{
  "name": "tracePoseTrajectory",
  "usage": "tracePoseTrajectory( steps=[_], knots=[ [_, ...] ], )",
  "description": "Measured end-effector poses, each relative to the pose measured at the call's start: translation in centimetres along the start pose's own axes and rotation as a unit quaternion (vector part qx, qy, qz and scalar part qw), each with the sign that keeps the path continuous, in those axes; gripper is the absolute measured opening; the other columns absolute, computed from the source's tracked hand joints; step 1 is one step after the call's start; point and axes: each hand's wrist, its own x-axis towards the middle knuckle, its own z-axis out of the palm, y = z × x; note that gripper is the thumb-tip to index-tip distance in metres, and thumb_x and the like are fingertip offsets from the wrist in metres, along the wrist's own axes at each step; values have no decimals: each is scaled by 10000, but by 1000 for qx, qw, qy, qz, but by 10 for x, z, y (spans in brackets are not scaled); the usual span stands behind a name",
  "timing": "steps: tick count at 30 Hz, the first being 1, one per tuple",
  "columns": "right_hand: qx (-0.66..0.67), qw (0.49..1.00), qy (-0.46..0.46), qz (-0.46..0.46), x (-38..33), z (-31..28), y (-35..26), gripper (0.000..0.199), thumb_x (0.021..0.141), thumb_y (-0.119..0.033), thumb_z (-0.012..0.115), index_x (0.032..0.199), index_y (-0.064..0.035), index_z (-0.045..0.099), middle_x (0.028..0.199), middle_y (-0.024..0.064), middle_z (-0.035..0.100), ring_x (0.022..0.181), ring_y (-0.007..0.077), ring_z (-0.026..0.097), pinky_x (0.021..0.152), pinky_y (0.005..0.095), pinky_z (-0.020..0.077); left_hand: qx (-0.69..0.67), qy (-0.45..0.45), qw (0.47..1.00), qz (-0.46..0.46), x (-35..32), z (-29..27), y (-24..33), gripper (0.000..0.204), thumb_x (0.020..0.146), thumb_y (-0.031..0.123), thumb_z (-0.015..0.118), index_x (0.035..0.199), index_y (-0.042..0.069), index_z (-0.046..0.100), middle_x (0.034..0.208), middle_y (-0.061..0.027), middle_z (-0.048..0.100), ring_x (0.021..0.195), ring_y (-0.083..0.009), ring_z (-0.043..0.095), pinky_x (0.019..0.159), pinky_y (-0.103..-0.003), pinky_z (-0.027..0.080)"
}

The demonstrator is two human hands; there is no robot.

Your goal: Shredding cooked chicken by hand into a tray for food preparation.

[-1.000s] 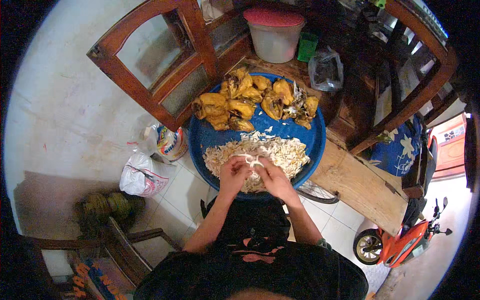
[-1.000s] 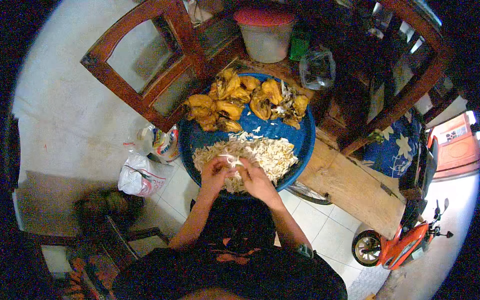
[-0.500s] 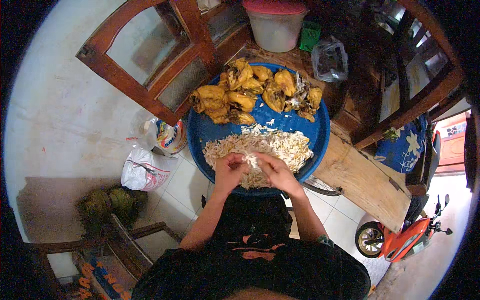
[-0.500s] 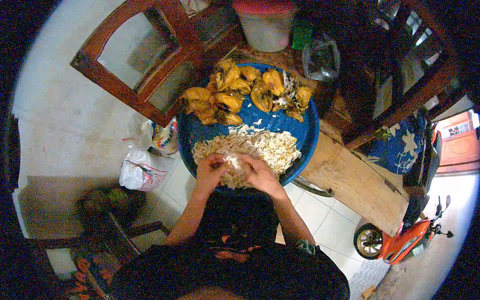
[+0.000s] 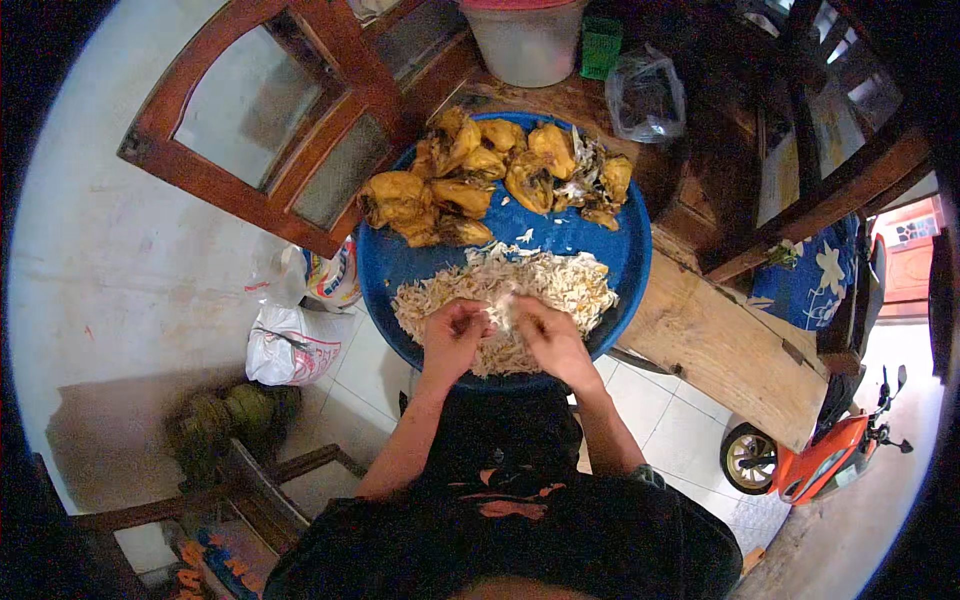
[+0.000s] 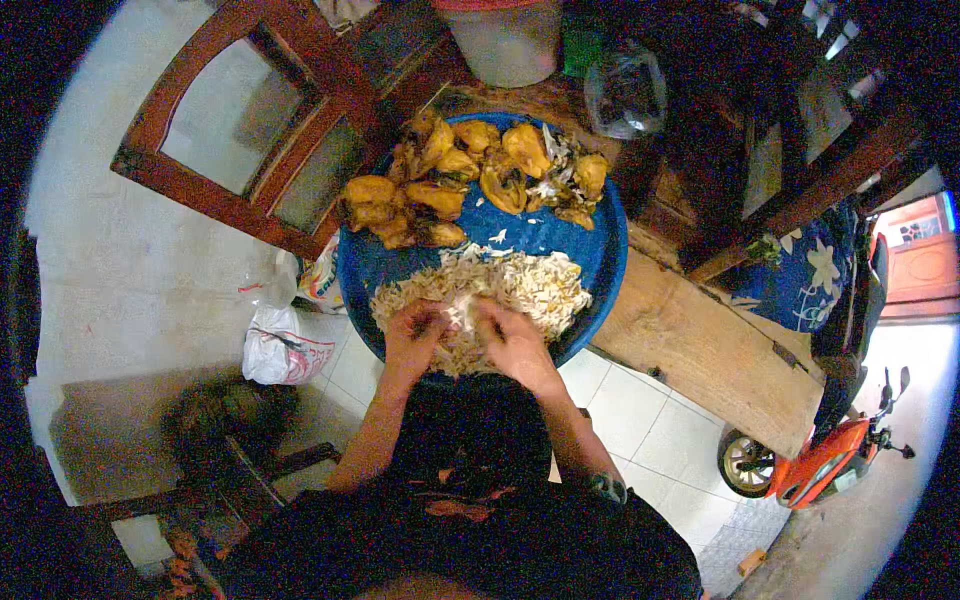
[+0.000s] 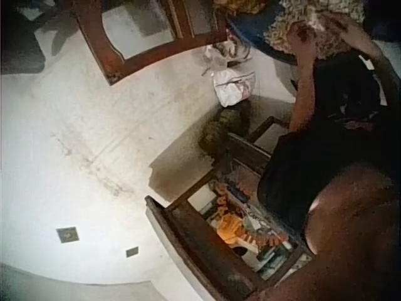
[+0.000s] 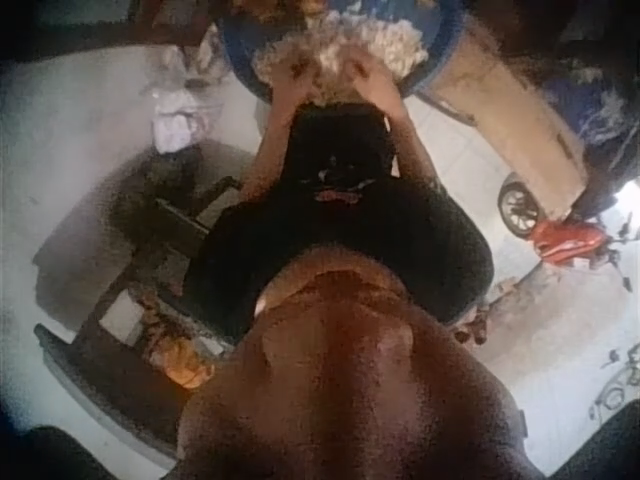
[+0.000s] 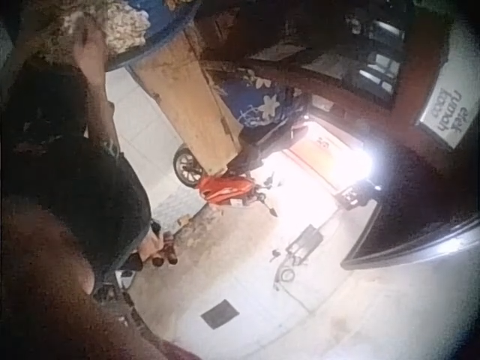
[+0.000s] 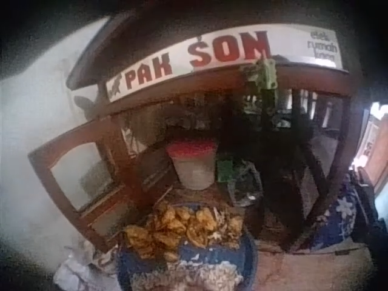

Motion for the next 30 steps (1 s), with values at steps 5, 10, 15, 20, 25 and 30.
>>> tracePoseTrajectory(
  steps=[5, 10, 15, 20, 25, 30],
  knots=[
    [223, 956, -76, 174, -7, -20, -3, 316, 911, -94, 494, 1223, -66, 534, 690, 40, 551, 576, 126, 516, 554, 262, 440, 17, 14, 999, 28, 6, 2, 0, 112, 848, -26, 580, 956, -15, 611, 794, -53, 640, 705, -113, 633, 631, -244, 518],
    [54, 998, 9, 31, -10, -26, 19, 308, 902, -80, 500, 1208, -95, 532, 701, 22, 546, 543, 97, 487, 524, 250, 404, -50, -73, 994, 60, 13, 28, -3, 233, 820, -31, 588, 1051, 0, 599, 945, -70, 656, 797, -122, 632, 692, -239, 503],
    [104, 982, -2, 159, -17, -59, 13, 310, 889, -74, 491, 1191, -60, 556, 892, 183, 633, 735, 259, 590, 706, 341, 473, 21, -27, 989, 143, 23, -5, -2, 262, 806, -22, 578, 1053, 46, 635, 997, -53, 673, 854, -163, 644, 707, -277, 511],
    [65, 981, 122, 136, -26, -47, 61, 187, 933, -115, 457, 1020, -2, 577, 568, -23, 432, 473, 72, 380, 437, 257, 314, 422, -16, 906, 35, 4, -38, 22, 120, 785, 91, 641, 873, 21, 681, 810, -150, 670, 741, -218, 672, 670, -299, 517],
    [72, 987, 83, 118, -17, -44, 51, 156, 935, -142, 470, 890, -17, 550, 543, -9, 421, 466, 77, 382, 438, 263, 312, 525, -83, 846, 51, -31, -30, -60, 190, 768, 216, 676, 794, 28, 688, 751, -164, 662, 698, -314, 661, 640, -361, 529],
    [69, 990, 75, 100, -19, -41, 34, 185, 931, -156, 486, 909, 13, 558, 565, 68, 453, 522, 116, 470, 499, 303, 384, 451, -16, 892, 20, -37, -14, -62, 267, 762, 282, 689, 765, 15, 680, 714, -165, 658, 686, -350, 650, 640, -387, 528]
  ],
)
